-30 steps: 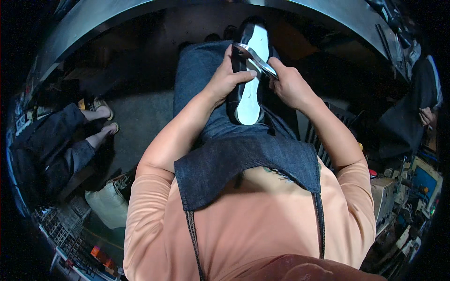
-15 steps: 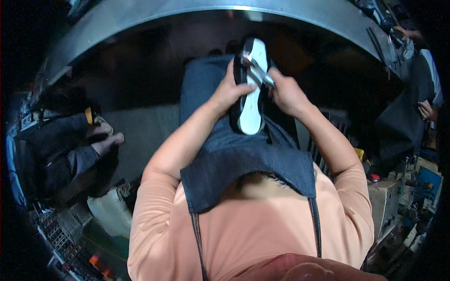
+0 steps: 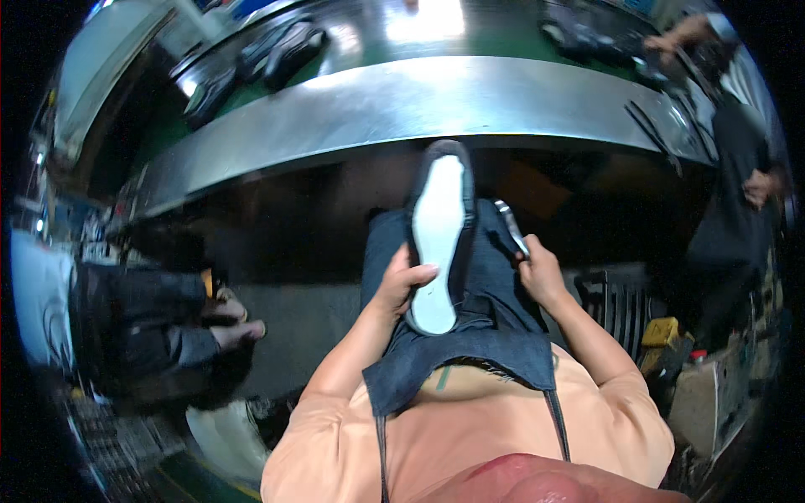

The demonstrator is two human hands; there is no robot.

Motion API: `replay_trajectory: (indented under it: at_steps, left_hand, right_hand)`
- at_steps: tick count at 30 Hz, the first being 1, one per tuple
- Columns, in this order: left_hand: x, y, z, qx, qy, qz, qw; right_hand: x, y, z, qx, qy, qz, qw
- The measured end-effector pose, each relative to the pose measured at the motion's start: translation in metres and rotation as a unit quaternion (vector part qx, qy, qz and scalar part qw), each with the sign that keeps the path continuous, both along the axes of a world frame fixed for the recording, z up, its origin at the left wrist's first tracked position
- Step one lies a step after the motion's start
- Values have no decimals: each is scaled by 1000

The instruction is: The recorder uses pliers to pull and adjust the upper material around the sole of various shoes on an assembly line.

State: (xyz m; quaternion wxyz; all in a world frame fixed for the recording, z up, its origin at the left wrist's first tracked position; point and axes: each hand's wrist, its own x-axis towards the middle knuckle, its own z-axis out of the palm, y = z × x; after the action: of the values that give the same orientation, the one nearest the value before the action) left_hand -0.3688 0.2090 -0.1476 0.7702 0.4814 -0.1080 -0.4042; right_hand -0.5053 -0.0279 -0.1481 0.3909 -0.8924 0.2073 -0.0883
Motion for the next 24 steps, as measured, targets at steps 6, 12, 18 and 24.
replay_trajectory:
  at_steps: [6, 12, 18, 24]
  left_hand:
    - [44, -24, 81, -10, -85, 28, 996]
    - [131, -126, 148, -29, -80, 63, 994]
    - [208, -211, 154, 77, -191, 39, 978]
    - [244, -145, 127, 162, -447, -30, 879]
  right_hand:
    - [20, 18, -22, -168, -65, 153, 972]
    - [20, 23, -31, -236, -75, 148, 957]
    - [29, 22, -29, -230, -44, 140, 962]
    - [52, 6, -14, -155, -63, 144, 975]
